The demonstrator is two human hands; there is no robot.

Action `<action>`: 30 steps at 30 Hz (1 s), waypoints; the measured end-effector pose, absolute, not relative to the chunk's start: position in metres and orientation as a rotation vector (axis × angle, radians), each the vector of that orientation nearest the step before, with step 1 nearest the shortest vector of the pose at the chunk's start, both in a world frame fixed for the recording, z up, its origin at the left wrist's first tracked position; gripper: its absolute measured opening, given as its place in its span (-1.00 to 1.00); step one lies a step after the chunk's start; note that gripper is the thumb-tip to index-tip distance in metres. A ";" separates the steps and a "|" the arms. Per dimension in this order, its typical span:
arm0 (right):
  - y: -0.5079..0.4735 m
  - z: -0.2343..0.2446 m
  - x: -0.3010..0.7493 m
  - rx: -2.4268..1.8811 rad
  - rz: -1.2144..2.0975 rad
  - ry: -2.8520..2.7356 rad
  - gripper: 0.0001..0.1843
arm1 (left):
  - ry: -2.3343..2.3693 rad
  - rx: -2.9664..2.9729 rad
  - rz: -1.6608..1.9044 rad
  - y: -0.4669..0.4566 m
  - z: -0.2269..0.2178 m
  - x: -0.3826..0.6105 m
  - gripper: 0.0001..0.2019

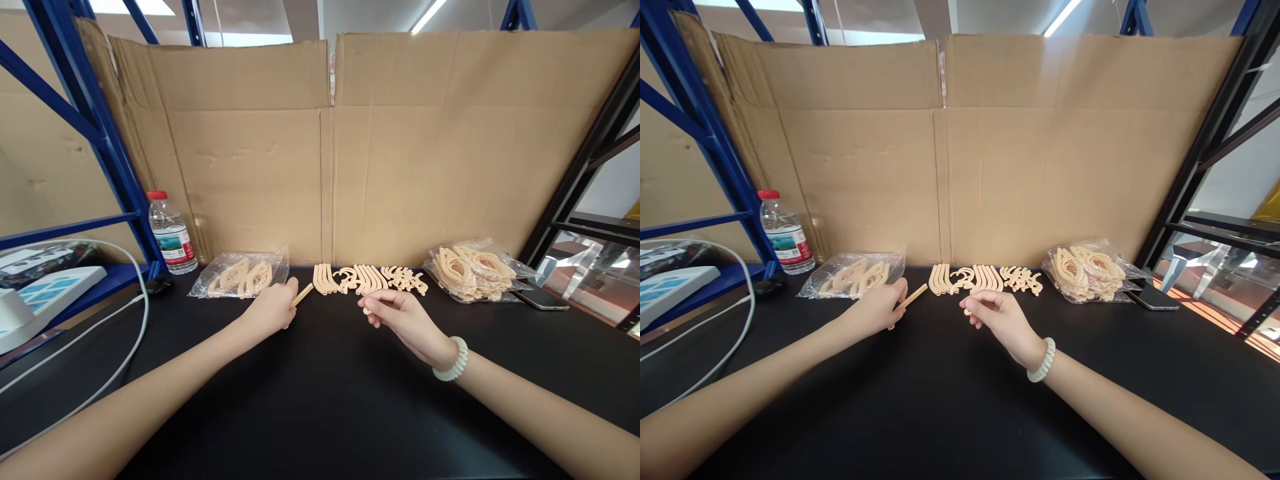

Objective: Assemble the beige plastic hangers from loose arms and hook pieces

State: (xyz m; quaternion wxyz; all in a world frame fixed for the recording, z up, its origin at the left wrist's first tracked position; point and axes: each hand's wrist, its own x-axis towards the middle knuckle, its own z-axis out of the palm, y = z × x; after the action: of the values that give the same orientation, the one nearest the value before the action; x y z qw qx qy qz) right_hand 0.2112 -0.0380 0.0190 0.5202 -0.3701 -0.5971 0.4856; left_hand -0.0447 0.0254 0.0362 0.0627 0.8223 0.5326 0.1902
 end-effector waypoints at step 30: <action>-0.038 0.013 0.213 -0.824 1.787 -1.352 -0.70 | 0.793 1.973 1.198 -0.029 0.000 0.003 -0.94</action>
State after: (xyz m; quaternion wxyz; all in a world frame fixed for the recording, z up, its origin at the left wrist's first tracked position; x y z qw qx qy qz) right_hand 0.2130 -0.0382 0.0130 0.3681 -0.3207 -0.5266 0.6960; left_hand 0.0026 -0.0286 0.0001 0.3434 0.7592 0.3053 0.4610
